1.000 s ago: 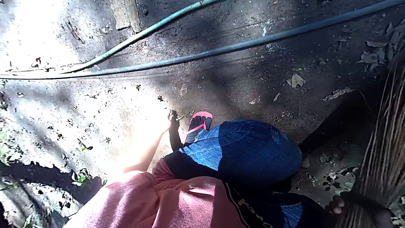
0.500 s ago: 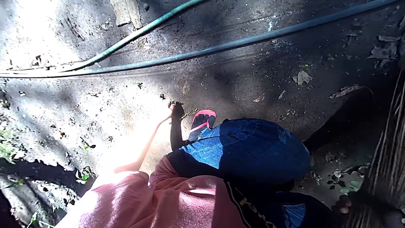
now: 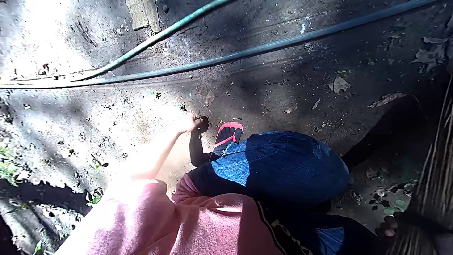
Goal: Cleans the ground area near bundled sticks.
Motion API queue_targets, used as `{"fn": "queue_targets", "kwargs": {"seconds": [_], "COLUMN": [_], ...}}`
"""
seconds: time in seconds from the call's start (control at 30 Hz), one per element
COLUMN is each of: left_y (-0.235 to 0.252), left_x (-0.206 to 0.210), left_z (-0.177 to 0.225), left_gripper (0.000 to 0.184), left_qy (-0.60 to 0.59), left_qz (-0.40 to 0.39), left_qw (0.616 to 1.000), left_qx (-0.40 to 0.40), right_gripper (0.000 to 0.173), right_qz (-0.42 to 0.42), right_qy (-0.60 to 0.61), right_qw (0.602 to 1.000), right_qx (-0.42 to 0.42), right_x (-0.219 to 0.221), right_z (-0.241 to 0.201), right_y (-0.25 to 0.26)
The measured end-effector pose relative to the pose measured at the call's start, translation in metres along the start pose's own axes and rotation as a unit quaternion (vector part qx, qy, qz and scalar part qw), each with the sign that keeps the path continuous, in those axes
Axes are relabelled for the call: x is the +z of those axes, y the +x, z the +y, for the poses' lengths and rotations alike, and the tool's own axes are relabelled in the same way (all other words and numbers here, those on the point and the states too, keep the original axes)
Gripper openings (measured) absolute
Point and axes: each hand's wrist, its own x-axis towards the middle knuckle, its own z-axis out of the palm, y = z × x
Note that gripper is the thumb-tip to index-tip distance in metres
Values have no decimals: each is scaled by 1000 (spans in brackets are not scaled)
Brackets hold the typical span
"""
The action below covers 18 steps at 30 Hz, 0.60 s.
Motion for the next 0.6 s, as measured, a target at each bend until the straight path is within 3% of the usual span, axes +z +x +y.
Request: {"fn": "queue_targets", "kwargs": {"seconds": [0.1, 0.13, 0.17, 0.23, 0.3, 0.33, 0.4, 0.47, 0.5, 0.53, 0.57, 0.6], "left_y": [-24, -30, -36, -36, -27, -23, -22, -35, -47, -48, -43, -31], "left_x": [7, 7, 7, 13, 35, 47, 76, 98, 61, 47, 52, 71], "left_z": [-31, -35, -40, -47, -52, -49, -41, -24, 16, 28, 18, -10], "left_gripper": [31, 31, 33, 40, 65, 78, 94, 80, 63, 52, 45, 41], "left_qy": [-217, -231, -194, -54, 40, 59, 117, 194, 136, 104, 89, 86], "left_qz": [105, 131, 132, 53, -37, -43, 39, 174, -28, -84, -55, 35], "left_qw": [969, 964, 972, 991, 974, 965, 958, 946, 958, 958, 969, 982], "left_qx": [45, 28, -8, -106, -219, -251, -258, -195, -252, -254, -224, -166], "right_gripper": [44, 44, 43, 40, 43, 41, 31, 27, 28, 31, 38, 43], "right_qz": [-38, -37, -32, 15, 78, 86, 84, 109, 95, 38, -73, -80], "right_qy": [4, -7, -6, 3, 21, 32, 38, 18, 10, 4, 3, 5], "right_qw": [999, 999, 999, 1000, 997, 996, 995, 993, 995, 999, 997, 997], "right_qx": [1, 5, 10, 9, 14, 18, 32, 38, 28, 18, 29, 17], "right_x": [-14, -12, -11, 17, 54, 62, 64, 60, 47, 20, -17, -28], "right_z": [2, 1, 0, -6, -14, -17, -20, -21, -17, -11, -7, -1], "right_y": [2, 0, 0, -4, -8, -9, -10, -7, -5, -1, 6, 8]}}
